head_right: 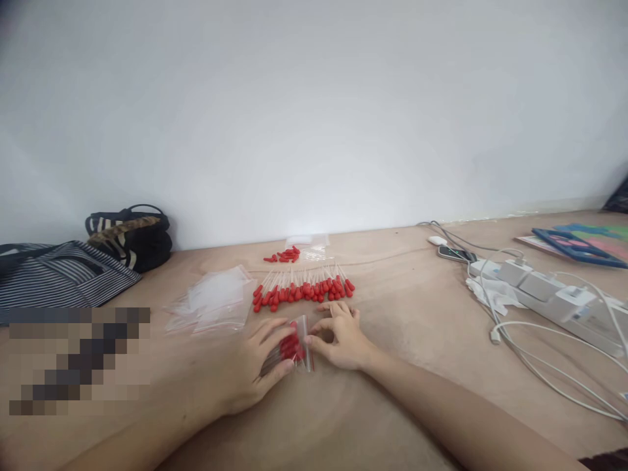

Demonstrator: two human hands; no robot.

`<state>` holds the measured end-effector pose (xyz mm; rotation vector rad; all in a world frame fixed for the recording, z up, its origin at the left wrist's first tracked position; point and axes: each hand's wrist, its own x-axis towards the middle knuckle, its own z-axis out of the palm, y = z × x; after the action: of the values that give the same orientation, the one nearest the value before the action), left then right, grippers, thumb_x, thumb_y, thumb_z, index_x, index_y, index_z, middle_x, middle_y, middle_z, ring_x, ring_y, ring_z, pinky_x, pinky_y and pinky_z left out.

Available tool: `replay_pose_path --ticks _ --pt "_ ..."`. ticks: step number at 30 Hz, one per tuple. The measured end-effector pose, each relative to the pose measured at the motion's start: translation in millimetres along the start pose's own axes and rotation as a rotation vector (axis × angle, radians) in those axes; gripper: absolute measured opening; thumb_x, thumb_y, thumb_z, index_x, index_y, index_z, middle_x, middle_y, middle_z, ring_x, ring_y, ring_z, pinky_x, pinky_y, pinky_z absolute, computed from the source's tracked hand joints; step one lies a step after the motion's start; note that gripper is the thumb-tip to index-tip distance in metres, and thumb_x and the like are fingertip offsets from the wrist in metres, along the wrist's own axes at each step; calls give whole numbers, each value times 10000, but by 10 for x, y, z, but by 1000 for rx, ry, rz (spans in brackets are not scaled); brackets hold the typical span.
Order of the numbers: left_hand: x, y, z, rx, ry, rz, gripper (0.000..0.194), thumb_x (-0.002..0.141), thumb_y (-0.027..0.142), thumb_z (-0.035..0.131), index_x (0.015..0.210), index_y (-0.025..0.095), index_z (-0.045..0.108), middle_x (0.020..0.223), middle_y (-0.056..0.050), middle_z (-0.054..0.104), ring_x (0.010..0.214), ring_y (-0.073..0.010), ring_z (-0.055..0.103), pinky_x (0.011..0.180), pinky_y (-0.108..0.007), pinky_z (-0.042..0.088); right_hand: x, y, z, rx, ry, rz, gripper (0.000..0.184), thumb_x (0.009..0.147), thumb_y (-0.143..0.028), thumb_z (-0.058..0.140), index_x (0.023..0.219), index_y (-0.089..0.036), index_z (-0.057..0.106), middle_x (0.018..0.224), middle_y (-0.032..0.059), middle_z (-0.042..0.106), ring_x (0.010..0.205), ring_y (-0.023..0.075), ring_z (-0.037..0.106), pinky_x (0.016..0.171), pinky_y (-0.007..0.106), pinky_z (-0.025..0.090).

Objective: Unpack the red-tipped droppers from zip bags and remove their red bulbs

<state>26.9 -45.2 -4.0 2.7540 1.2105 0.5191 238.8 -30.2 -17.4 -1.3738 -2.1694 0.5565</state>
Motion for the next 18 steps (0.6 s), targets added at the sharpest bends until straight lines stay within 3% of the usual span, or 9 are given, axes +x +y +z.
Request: replay_pose_path --ticks 4,8,13,18 --pt "45 -70 37 -106 -68 -55 472 827 405 428 1253 205 391 1308 -100 396 1178 -241 391 954 -414 376 1 -82 56 -10 -35 81 333 705 -556 535 843 -273 644 1207 67 460 1193 272 301 915 484 192" --pt "14 -87 83 -190 -52 -87 463 821 379 449 1247 207 388 1284 -94 421 1165 -238 409 966 -413 364 27 -125 179 53 34 97 307 637 -535 620 747 -249 643 1183 89 480 1163 288 344 895 519 203" --pt "-19 -90 75 -253 -10 -103 471 811 365 475 1243 216 362 1242 -91 450 1123 -236 443 927 -406 394 51 -162 265 174 139 137 204 640 -408 645 611 -213 588 963 44 594 1010 252 474 887 532 196" --pt "-23 -46 28 -283 -15 -102 440 815 340 479 1223 222 364 1198 -74 480 1088 -215 465 910 -376 406 27 -185 259 276 76 134 164 676 -353 598 723 -204 550 732 -28 622 766 167 561 901 503 195"
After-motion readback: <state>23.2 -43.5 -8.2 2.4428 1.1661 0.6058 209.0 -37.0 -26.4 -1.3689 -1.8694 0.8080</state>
